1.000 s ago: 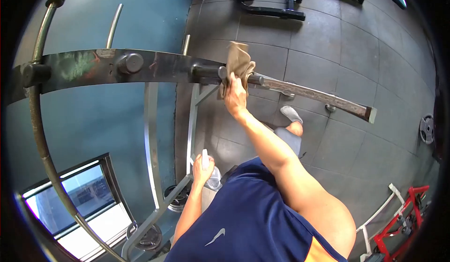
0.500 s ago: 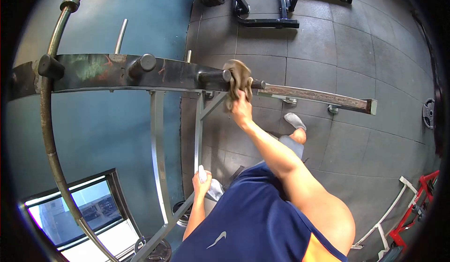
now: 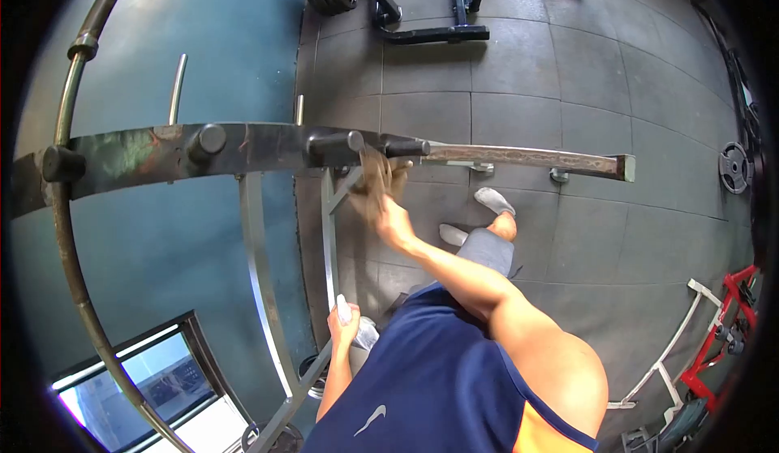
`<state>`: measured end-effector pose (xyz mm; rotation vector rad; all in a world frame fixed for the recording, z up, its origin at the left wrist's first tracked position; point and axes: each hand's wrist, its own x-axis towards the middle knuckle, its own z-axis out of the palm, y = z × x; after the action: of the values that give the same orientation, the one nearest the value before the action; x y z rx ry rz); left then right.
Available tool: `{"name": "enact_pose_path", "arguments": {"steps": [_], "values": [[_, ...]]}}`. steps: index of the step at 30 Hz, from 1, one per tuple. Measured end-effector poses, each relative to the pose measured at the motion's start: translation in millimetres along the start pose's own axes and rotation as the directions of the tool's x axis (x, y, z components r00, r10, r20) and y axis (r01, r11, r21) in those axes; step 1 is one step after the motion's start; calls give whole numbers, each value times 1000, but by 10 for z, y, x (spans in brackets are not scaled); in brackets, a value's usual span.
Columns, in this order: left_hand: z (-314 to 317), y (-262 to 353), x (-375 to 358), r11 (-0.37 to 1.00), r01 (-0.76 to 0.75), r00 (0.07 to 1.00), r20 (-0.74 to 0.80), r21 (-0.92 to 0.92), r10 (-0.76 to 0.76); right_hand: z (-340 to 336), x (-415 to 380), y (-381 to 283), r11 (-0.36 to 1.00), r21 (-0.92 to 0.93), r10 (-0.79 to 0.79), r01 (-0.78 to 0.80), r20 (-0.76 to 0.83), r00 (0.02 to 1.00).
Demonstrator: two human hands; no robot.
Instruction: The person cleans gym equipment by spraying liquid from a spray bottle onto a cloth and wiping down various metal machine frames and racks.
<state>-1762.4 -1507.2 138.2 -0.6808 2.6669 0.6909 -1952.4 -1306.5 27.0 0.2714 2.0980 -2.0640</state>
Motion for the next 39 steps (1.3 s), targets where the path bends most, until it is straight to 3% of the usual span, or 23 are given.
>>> {"name": "enact_pose_path", "arguments": {"steps": [2, 3, 4, 6, 7, 9, 11, 13, 14, 15, 17, 19, 22, 23, 24, 25, 27, 29, 31, 33, 36, 37, 39], "values": [[-15, -61, 6, 999, -36, 999, -23, -4, 35, -505, -120, 139, 849, 394, 390, -351, -21, 920], [0, -79, 14, 999, -45, 998, -36, -6, 44, -772, -104, 251, 605, 633, 554, -483, 102, 826], [-26, 17, -26, 995, 6, 999, -39, -95, -10, -869, 153, 479, 51, 968, 544, -244, 177, 820], [25, -129, -7, 998, -3, 999, -41, -69, 0, -1110, 475, 550, 264, 959, 347, -106, 8, 938], [55, -192, -31, 998, -6, 999, -42, -57, 4, -1182, 678, 228, 223, 972, 220, -81, 30, 975], [38, -52, -83, 996, 73, 997, 22, -44, -72, -1016, 1286, 482, 245, 895, 256, -372, 310, 916], [28, 15, -131, 994, 107, 993, 47, 23, -108, -974, 1389, 398, 578, 774, 108, -260, 243, 964], [-14, 8, -158, 992, 119, 992, 43, 38, -120, -948, 1189, 477, 951, 263, 140, -165, 113, 984], [41, 23, -180, 992, 125, 991, 38, 27, -126, -943, 1073, 563, 991, -71, 113, -109, 52, 992], [71, -41, -264, 995, 77, 995, 65, 68, -81, -763, 859, 895, 995, -36, -96, 92, -130, 987], [94, -146, -158, 988, -56, 996, 75, 142, 46, -904, 589, 1119, 975, 161, 172, -156, -88, 981], [76, -56, -186, 998, 6, 1000, 25, 61, -7, -995, 878, 885, 872, 488, 136, -24, -195, 971], [40, 131, -202, 996, 93, 996, 14, 3, -93, -736, 1183, 625, 919, 389, 193, -70, -287, 938], [39, 160, -220, 991, 131, 991, 12, 3, -131, -407, 1431, 1415, 973, -153, 140, -174, -212, 967], [31, 186, -199, 987, 163, 987, 6, -1, -163, -95, 1664, 2164, 740, -655, 85, -153, -135, 987], [15, 190, -204, 980, 197, 980, 2, -8, -197, -244, 1109, 1077, 969, -248, -138, 14, -493, 859], [89, -38, -246, 995, 99, 992, -74, 16, -98, -329, 807, 1012, 918, -212, 243, -336, -369, 897], [125, -114, -254, 997, 75, 989, -126, -1, -75, -489, 893, 1110, 868, 405, 412, -287, -264, 872], [42, 127, -316, 968, 229, 967, -95, -99, -238, -532, 1110, 751, 790, 379, 591, -483, -259, 764], [181, -171, -279, 974, 211, 966, -132, -82, -221, -280, 1085, 592, 851, 417, 418, -320, -167, 893], [265, -123, -298, 974, 195, 955, -204, -114, -215, -334, 708, -86, 712, 612, 440, -344, -6, 898], [376, -216, -297, 982, 164, 949, -257, -91, -182, -362, 715, 229, 645, 719, 252, -257, 118, 961], [394, -99, -367, 942, 258, 931, -207, -214, -301, -592, 664, -369, 365, 834, 538, -413, 173, 825]]}}
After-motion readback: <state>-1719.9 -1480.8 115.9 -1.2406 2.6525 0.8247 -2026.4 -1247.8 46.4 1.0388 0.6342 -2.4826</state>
